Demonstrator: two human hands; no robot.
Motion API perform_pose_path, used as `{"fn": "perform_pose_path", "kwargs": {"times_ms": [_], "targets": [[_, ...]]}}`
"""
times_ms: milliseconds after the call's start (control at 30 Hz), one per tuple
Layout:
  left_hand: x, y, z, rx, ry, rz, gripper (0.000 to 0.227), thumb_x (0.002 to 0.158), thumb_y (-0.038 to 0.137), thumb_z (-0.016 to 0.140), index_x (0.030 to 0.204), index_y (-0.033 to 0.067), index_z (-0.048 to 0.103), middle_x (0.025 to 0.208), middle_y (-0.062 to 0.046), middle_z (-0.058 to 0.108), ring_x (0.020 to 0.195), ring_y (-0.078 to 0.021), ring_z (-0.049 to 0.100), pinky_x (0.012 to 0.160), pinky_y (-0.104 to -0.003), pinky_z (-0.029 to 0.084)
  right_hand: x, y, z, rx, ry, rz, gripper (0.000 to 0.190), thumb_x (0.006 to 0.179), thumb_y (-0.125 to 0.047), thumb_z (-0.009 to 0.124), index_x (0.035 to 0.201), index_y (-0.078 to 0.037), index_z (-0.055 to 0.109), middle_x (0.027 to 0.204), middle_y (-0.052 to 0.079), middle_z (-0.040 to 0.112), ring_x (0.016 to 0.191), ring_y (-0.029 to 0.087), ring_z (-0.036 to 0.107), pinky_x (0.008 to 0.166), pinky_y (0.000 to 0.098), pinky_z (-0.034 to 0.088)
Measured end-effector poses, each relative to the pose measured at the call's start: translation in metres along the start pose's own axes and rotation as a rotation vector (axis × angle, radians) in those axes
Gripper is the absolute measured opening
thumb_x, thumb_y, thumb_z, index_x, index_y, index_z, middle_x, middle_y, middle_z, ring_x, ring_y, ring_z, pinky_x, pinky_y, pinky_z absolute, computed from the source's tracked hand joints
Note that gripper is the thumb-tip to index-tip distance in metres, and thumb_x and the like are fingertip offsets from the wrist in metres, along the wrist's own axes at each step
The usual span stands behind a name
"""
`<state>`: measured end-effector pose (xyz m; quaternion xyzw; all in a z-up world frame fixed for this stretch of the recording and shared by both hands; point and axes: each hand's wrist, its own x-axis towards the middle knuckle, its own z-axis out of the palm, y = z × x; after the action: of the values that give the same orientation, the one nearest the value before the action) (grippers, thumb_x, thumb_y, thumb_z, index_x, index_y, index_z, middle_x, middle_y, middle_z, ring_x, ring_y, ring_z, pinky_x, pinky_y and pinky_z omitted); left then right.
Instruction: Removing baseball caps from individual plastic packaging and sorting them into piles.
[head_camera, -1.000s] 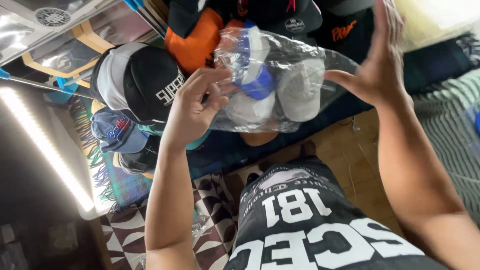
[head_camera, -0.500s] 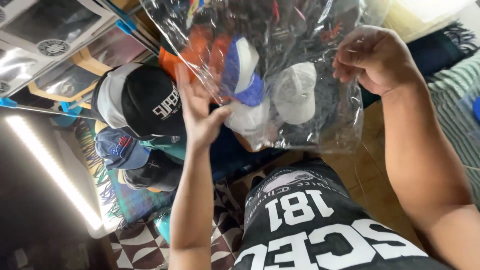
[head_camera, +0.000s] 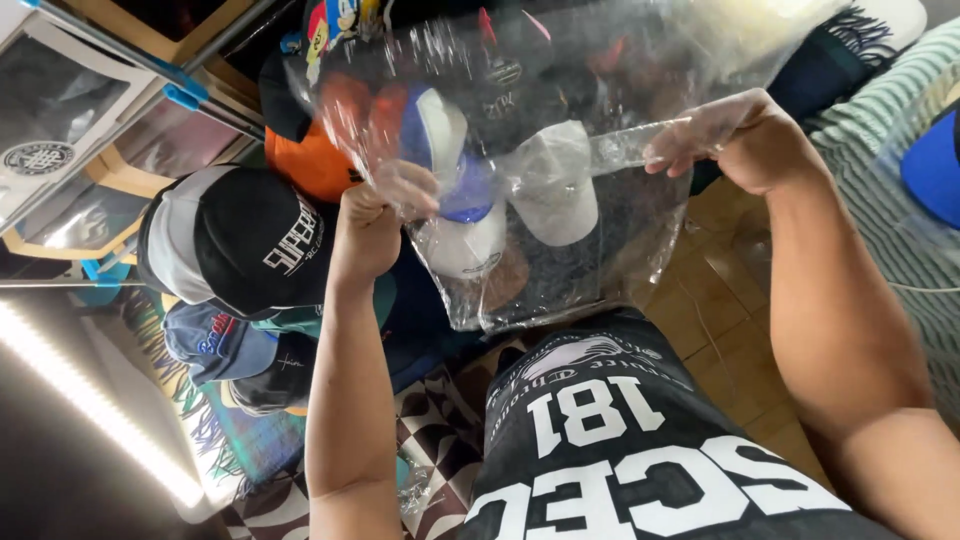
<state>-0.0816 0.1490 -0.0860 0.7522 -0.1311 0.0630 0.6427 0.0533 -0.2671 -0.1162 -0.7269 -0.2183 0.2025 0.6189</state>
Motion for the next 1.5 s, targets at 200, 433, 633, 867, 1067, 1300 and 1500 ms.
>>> {"fn": "perform_pose_path", "kwargs": {"times_ms": [200,433,633,867,1067,1300,1500], "targets": [[0.03,0.014,0.008,0.249,-0.13,-0.095,0.035,0.088,-0.019,0.047,0.091,0.0027,0.073,0.11,-0.005,0.064,0.111,-0.0188,0.064,0.101,-0.028,0.054,-0.003,0.02,-0.036,-0.328,-0.018,-0.115,0.02,0.1,0.005,0.058,0.113,0.004,0.073,0.111,0.014,0.071,0.098,0.022,0.07,0.083,0.0318,0.058],[0.082,0.02,0.038,0.218,-0.218,-0.04,0.044,0.09,0.039,0.076,0.121,0.0077,0.072,0.123,-0.001,0.059,0.117,-0.0163,0.062,0.096,-0.033,0.057,-0.005,0.003,-0.069,-0.281,-0.005,-0.076,0.048,0.087,-0.021,0.075,0.132,-0.007,0.061,0.124,0.011,0.06,0.113,0.022,0.061,0.105,0.0366,0.053],[0.132,-0.017,0.1,0.214,0.15,0.174,0.13,0.091,0.047,0.087,0.168,0.0359,-0.018,0.177,-0.004,-0.032,0.179,-0.044,0.002,0.146,-0.072,-0.004,-0.003,0.002,-0.125,0.055,0.123,-0.11,0.074,0.088,0.018,0.064,0.154,-0.004,0.041,0.142,0.014,0.045,0.093,0.017,0.061,0.076,0.0204,0.055],[0.236,-0.056,0.191,-0.206,0.081,-0.159,0.115,0.089,-0.025,0.049,0.16,0.0321,-0.022,0.109,-0.024,0.069,0.087,-0.0221,0.071,0.077,-0.033,0.068,0.034,0.068,-0.216,0.105,0.517,-0.177,0.041,0.094,0.009,0.075,0.124,-0.014,0.058,0.144,0.015,0.059,0.097,0.02,0.072,0.081,0.0273,0.063],[0.36,-0.078,0.219,-0.134,-0.052,0.169,0.078,0.112,0.035,0.074,0.164,0.0291,0.017,0.176,-0.011,0.008,0.167,-0.0477,0.018,0.133,-0.066,0.037,0.086,0.096,-0.296,0.353,0.891,-0.092,0.034,0.093,0.013,0.062,0.121,-0.007,0.07,0.107,0.007,0.071,0.079,0.012,0.072,0.055,0.0224,0.047],[0.453,-0.093,0.288,0.906,0.121,0.367,0.075,0.108,0.073,0.052,0.167,0.0354,0.024,0.175,-0.005,0.023,0.166,-0.0342,0.027,0.135,-0.062,0.031,0.169,0.154,-0.354,0.181,1.17,-0.132,0.034,0.088,0.003,0.077,0.121,-0.003,0.071,0.116,0.013,0.068,0.082,0.017,0.074,0.055,0.0257,0.065],[0.513,-0.14,0.329,1.279,-0.086,0.23,0.09,0.092,0.089,0.043,0.157,0.0264,0.046,0.162,-0.015,0.038,0.151,-0.0405,0.026,0.117,-0.072,0.021,0.163,0.152,-0.333,-0.302,1.143,-0.005,0.057,0.094,-0.009,0.087,0.142,-0.01,0.056,0.145,0.019,0.029,0.114,0.032,0.047,0.097,0.04,0.049]]}}
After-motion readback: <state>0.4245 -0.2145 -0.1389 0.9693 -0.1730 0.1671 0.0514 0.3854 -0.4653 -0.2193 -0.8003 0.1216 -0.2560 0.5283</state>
